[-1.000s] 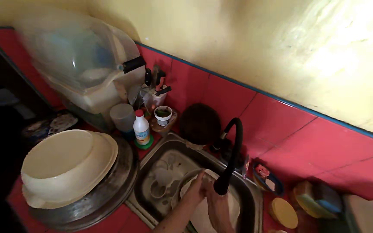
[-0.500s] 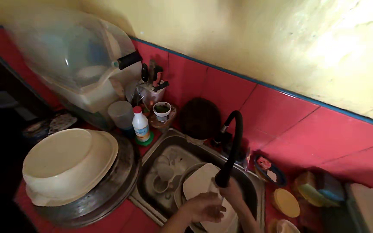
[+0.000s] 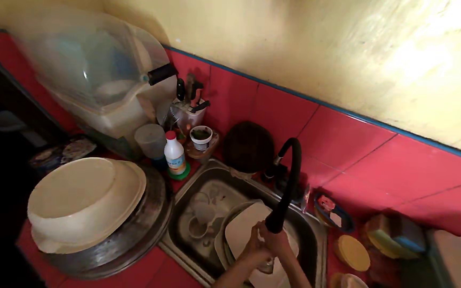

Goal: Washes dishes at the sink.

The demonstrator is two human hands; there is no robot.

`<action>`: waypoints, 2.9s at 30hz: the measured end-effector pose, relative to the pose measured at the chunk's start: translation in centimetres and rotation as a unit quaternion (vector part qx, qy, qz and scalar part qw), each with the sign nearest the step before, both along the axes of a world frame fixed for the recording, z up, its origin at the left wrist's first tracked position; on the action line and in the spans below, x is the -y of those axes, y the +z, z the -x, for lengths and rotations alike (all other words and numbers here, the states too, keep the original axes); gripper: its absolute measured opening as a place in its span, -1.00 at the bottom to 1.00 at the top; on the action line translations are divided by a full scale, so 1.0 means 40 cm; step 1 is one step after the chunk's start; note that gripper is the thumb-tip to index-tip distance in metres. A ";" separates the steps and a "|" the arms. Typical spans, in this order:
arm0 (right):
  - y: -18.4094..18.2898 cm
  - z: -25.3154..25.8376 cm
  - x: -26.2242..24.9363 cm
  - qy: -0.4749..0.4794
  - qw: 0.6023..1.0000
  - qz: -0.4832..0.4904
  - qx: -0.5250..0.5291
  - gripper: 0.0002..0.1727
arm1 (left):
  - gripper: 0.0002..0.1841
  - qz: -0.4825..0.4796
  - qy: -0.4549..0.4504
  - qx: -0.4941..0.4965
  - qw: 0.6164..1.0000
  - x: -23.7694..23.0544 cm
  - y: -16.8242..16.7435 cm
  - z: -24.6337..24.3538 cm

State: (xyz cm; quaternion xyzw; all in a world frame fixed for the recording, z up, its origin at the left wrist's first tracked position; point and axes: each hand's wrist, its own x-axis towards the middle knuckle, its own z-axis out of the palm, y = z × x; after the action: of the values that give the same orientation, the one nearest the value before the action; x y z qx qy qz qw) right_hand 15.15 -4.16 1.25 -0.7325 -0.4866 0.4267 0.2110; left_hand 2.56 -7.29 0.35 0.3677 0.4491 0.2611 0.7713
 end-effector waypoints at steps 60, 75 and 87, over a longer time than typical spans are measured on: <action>-0.018 0.019 0.099 -0.078 0.974 -0.060 -0.206 -0.10 | -0.65 -0.122 0.134 -0.273 0.945 -0.048 -0.008 0.184; -0.057 0.088 0.106 -0.120 0.974 -0.147 -0.125 -0.07 | -0.67 -0.341 0.176 -0.381 0.841 0.163 -0.186 0.436; -0.039 0.062 0.118 -0.155 0.969 -0.134 -0.136 -0.07 | -0.63 -0.365 0.212 -0.398 0.814 0.175 -0.213 0.413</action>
State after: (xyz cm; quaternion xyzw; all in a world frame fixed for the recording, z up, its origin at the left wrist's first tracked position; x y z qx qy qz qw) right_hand 12.65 -8.87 -0.29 -0.6993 -0.3861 0.4154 0.4351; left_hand -13.95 -14.29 -8.18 0.5900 0.6556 0.3936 0.2593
